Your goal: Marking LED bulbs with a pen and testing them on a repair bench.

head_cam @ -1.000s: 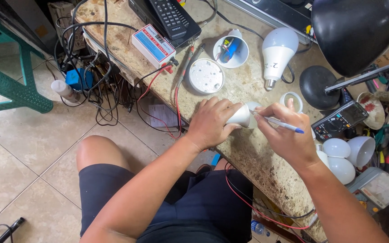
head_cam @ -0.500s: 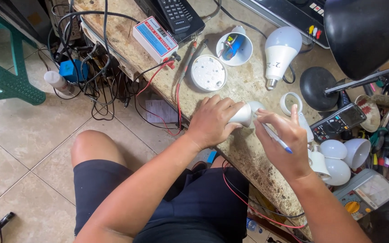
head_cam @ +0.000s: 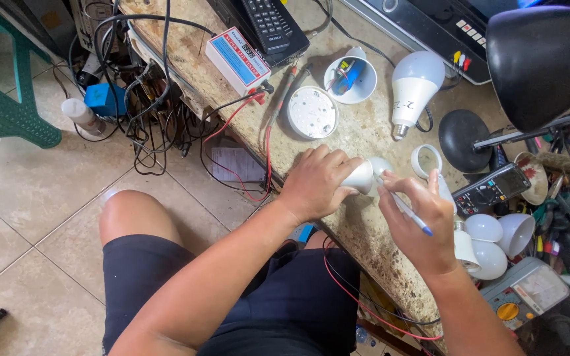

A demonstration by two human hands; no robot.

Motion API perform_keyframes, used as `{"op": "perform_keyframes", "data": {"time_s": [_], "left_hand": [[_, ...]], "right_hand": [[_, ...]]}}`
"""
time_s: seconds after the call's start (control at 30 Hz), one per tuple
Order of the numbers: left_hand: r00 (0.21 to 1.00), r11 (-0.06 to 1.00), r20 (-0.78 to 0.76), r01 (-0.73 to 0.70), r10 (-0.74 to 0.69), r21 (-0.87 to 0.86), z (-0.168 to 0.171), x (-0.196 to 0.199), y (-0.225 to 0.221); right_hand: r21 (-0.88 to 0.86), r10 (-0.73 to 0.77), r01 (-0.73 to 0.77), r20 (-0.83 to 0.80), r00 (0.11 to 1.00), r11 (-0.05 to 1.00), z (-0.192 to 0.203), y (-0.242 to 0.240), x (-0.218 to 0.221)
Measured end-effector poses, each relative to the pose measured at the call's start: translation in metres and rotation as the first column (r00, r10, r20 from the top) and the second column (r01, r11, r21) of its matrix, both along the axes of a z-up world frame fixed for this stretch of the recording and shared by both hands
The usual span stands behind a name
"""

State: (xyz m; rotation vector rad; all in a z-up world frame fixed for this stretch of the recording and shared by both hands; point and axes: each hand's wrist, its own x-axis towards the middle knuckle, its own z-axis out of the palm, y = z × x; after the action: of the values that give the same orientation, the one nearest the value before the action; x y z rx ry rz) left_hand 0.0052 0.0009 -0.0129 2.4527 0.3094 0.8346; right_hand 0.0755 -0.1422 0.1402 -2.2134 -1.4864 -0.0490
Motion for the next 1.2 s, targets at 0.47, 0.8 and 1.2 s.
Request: {"op": "perform_keyframes", "data": {"time_s": [0.47,0.8,1.2], "left_hand": [[1.000,0.998,-0.004,0.009,-0.009,-0.060,0.006,-0.002,0.004],[1.000,0.998,0.000,0.026,-0.026,-0.051,0.006,-0.005,0.002],[0.998,0.998,0.033,0.054,-0.053,-0.012,0.008,-0.009,0.005]], "right_hand": [[0.062,0.016,-0.019,0.052,0.999,0.998,-0.025,-0.003,0.000],[0.049,-0.003,0.001,0.051,0.999,0.999,-0.008,0.001,-0.009],[0.074,0.002,-0.001,-0.013,1.000,0.997,-0.012,-0.002,-0.007]]}}
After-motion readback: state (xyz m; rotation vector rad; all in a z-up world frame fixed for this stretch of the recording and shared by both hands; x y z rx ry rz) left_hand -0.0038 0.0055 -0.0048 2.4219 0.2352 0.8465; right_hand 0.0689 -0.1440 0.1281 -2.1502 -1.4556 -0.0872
